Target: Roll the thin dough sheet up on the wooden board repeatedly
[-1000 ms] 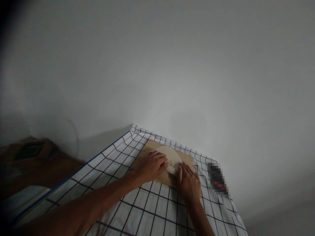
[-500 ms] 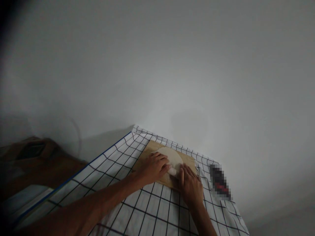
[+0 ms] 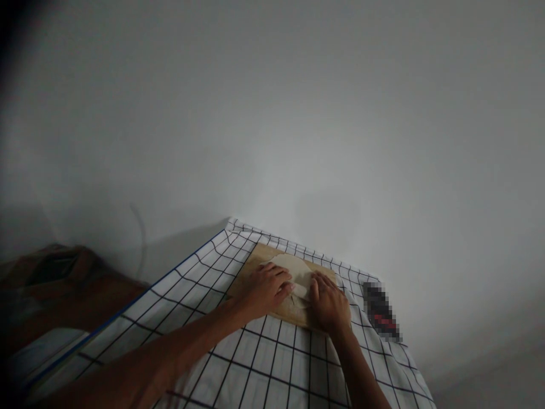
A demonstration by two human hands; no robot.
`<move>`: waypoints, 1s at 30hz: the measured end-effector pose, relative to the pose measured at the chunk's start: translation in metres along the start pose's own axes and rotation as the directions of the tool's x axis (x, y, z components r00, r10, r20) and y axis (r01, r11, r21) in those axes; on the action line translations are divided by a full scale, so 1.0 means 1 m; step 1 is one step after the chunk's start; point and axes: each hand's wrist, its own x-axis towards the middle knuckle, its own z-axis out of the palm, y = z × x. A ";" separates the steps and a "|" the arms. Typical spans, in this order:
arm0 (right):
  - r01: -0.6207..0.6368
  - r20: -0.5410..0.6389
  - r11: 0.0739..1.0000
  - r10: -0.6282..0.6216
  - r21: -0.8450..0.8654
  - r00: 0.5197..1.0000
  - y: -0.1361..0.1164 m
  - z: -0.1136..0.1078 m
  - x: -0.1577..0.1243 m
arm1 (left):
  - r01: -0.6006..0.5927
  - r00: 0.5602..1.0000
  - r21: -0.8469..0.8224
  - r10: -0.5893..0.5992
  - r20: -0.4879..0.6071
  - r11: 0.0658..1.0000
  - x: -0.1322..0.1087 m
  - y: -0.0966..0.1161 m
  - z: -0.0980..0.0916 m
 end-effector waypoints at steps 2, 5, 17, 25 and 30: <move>0.038 0.014 0.999 -0.038 -0.037 0.999 0.001 0.001 0.001 | 0.004 1.000 0.002 -0.004 0.006 1.000 0.000 0.000 -0.001; 0.105 0.022 0.991 -0.104 -0.088 0.994 0.000 0.004 -0.005 | 0.000 1.000 0.007 0.000 0.014 1.000 0.000 0.000 -0.001; -0.004 -0.045 0.999 0.002 -0.045 0.999 -0.012 0.004 -0.029 | 0.014 1.000 0.003 -0.014 -0.007 1.000 0.000 0.000 0.002; -0.021 -0.027 0.999 0.022 0.026 0.999 -0.006 0.000 -0.002 | 0.001 1.000 0.010 -0.001 0.011 1.000 0.000 0.000 -0.002; 0.021 -0.032 0.999 -0.022 -0.029 0.999 -0.007 0.003 -0.013 | -0.007 1.000 0.011 0.007 0.000 1.000 -0.001 -0.001 0.000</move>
